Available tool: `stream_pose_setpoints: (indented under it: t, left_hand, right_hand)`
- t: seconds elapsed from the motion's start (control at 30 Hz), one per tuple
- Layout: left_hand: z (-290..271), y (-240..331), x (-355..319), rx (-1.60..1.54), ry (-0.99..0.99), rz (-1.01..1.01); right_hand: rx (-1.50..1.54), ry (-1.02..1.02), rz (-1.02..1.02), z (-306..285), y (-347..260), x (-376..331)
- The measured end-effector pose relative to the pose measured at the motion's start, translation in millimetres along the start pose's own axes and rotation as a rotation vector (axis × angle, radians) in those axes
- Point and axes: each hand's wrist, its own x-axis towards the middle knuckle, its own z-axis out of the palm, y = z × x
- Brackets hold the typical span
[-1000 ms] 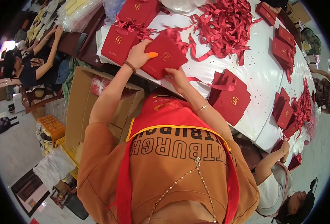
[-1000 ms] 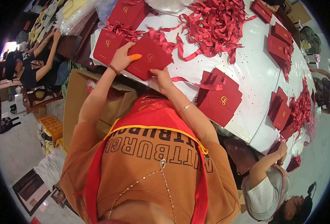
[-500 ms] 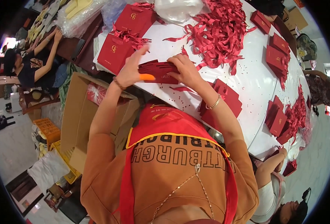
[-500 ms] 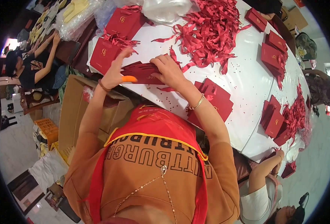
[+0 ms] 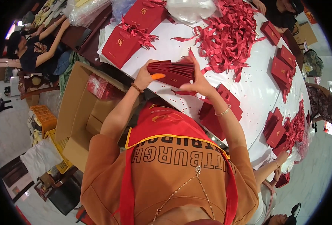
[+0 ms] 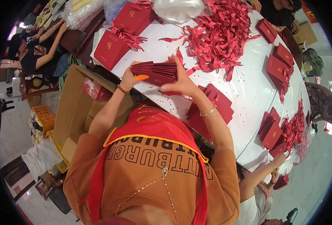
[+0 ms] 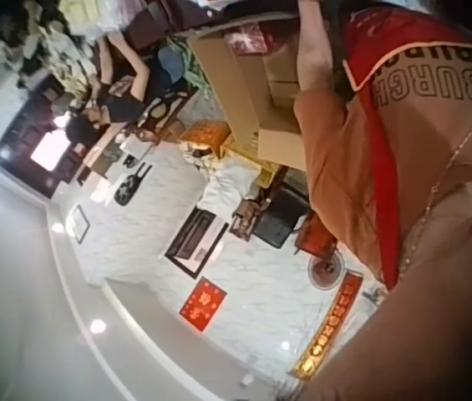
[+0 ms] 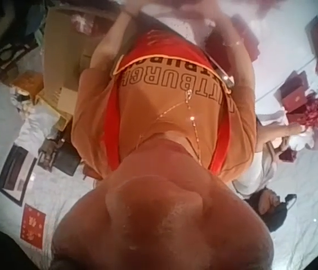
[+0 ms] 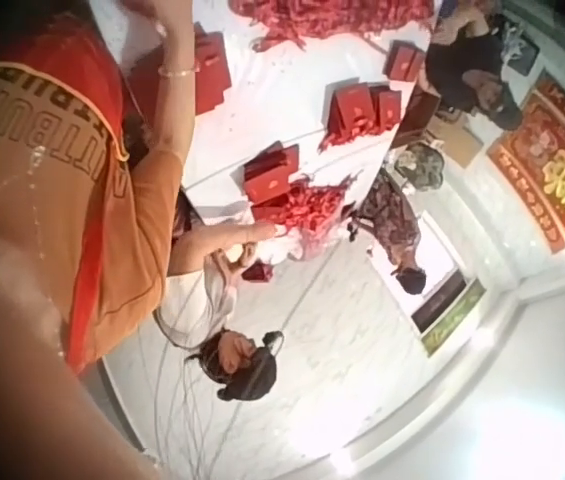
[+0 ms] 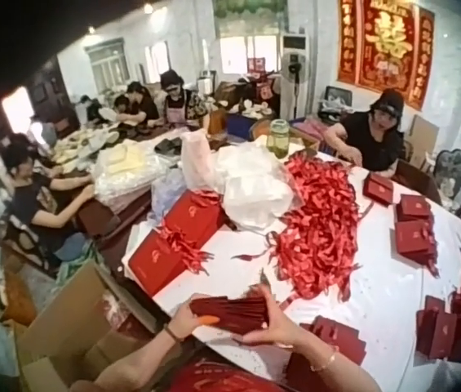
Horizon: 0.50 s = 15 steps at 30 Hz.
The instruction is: Tying red ribbons onto red envelopes at a workstation.
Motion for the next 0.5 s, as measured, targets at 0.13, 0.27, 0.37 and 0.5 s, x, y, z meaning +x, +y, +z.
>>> stream_pose_setpoints:
  t: [0.13,0.27,0.37,0.5]
  left_hand:
    - [13,-1,-5,-0.088,0.065,0.012]
    - [-8,5,-10,-0.19,0.013,-0.053]
    - [-48,68,-16,-0.063,-0.311,-0.219]
    - [-45,119,-33,0.512,-0.307,-0.183]
  right_hand:
    - [-0.622,0.23,-0.16,9,26,2]
    - [-0.587,0.222,0.025,19,7,18]
    - [-0.615,0.048,-0.1,21,-21,33]
    - [-0.589,-0.232,-0.051,53,-38,65]
